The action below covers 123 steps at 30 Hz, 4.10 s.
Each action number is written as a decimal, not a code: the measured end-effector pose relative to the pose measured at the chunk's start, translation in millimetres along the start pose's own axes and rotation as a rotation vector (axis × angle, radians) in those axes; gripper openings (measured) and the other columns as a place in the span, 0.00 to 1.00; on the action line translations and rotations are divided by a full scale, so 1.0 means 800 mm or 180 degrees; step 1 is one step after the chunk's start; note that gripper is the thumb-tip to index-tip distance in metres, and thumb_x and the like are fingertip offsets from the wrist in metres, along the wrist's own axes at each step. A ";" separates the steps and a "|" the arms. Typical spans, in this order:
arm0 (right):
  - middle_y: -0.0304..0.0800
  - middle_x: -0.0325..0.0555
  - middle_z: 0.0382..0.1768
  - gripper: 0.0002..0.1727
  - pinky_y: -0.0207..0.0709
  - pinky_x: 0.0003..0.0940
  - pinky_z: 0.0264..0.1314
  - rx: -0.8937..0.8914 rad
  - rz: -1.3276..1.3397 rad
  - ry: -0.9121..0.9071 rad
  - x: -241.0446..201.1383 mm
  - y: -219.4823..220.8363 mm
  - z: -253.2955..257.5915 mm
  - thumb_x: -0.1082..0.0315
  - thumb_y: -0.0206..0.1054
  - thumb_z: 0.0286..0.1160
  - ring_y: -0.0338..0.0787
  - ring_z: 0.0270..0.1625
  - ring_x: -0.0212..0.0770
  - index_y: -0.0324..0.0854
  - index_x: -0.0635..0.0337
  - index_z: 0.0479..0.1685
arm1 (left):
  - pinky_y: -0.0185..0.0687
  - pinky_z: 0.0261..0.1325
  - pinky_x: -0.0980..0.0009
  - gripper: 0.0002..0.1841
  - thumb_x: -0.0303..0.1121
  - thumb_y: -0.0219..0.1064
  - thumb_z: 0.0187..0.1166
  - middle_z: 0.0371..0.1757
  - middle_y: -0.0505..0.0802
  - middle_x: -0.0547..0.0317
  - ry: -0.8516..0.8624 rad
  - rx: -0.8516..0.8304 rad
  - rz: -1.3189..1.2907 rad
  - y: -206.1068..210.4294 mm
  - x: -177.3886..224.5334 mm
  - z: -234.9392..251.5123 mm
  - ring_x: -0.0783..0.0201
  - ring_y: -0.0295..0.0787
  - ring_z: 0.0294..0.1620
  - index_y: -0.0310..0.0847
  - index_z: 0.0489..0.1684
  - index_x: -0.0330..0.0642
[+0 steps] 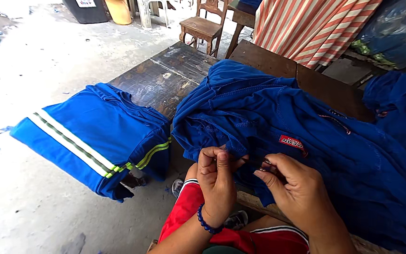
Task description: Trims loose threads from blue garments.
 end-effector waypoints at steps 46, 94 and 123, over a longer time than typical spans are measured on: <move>0.79 0.52 0.38 0.11 0.73 0.12 0.36 0.1005 -0.0485 0.0005 0.010 -0.006 -0.016 0.71 0.72 0.69 0.81 0.37 0.30 0.92 0.64 0.48 | 0.88 0.45 0.77 0.08 0.22 0.76 0.71 0.38 0.88 0.68 0.0438 -0.0128 0.0722 0.003 0.008 0.034 0.73 0.87 0.41 0.94 0.40 0.47; 0.81 0.40 0.43 0.20 0.76 0.16 0.38 0.0532 0.0207 0.0618 0.037 -0.040 0.032 0.51 0.69 0.79 0.81 0.40 0.23 0.85 0.61 0.50 | 0.87 0.34 0.80 0.09 0.32 0.53 0.92 0.32 0.87 0.72 -0.0052 -0.1734 0.1421 0.017 0.003 0.077 0.78 0.86 0.29 0.75 0.38 0.50; 0.82 0.37 0.38 0.16 0.76 0.09 0.42 0.0780 0.0402 0.0681 0.050 -0.024 0.019 0.58 0.77 0.68 0.81 0.39 0.17 0.82 0.62 0.42 | 0.91 0.56 0.71 0.28 0.10 0.71 0.65 0.47 0.97 0.60 -0.1170 -0.1526 0.0114 0.012 -0.003 0.087 0.69 0.95 0.46 0.83 0.65 0.45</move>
Point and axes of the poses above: each hand's wrist, its own z-axis towards the middle knuckle, its own y-axis out of the palm, x = y × z, the point moved 6 cm from there along z, towards the middle knuckle
